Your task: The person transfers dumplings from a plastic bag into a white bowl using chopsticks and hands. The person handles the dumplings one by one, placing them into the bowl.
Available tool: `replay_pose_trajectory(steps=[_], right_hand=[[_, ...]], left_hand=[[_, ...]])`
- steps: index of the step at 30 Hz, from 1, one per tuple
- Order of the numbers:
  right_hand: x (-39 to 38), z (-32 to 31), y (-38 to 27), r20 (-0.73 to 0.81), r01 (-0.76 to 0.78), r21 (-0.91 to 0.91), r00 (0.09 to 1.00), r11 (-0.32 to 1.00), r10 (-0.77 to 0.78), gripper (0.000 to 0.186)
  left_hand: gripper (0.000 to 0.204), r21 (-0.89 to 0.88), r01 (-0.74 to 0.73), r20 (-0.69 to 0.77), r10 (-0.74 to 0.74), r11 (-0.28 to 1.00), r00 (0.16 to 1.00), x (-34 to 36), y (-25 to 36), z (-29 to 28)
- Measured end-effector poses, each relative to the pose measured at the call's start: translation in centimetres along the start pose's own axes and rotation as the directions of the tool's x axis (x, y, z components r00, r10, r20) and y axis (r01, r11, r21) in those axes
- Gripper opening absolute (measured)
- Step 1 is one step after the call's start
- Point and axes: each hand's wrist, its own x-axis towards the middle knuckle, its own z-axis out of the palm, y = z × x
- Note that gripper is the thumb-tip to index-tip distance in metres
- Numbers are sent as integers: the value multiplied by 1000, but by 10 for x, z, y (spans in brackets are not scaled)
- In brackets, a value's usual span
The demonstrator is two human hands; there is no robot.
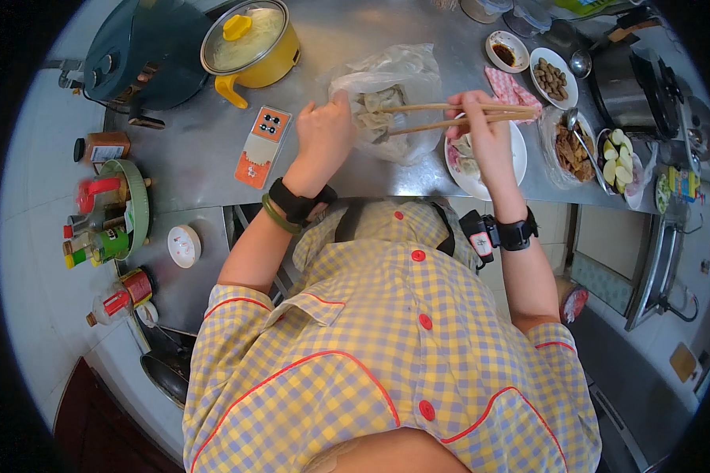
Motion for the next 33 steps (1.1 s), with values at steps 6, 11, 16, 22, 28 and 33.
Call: replay_pose_trajectory(steps=[6, 11, 16, 22, 28, 33], right_hand=[[0, 16, 18, 114, 24, -30, 993, 999, -20, 27], [-7, -12, 15, 43, -55, 81, 998, 995, 52, 25], [-48, -84, -17, -168, -59, 101, 983, 993, 75, 29], [-84, -149, 1, -427, -28, 25, 903, 999, 37, 29], [-74, -124, 9, -420, -22, -28, 907, 999, 8, 29], [-52, -50, -24, -229, 166, 72, 962, 984, -146, 25]], left_hand=[[26, -5, -22, -5, 22, 1000, 1000, -1, 3, -1], [30, -45, -43, -26, 42, 998, 999, 0, 2, 1], [41, -15, -34, 39, 34, 999, 999, 11, 5, -7], [41, -118, 10, 63, -3, 993, 998, 27, 11, -9], [44, -63, -157, -308, 130, 986, 942, 47, 18, 2], [49, 4, -56, -246, 55, 998, 968, 70, 4, 31]])
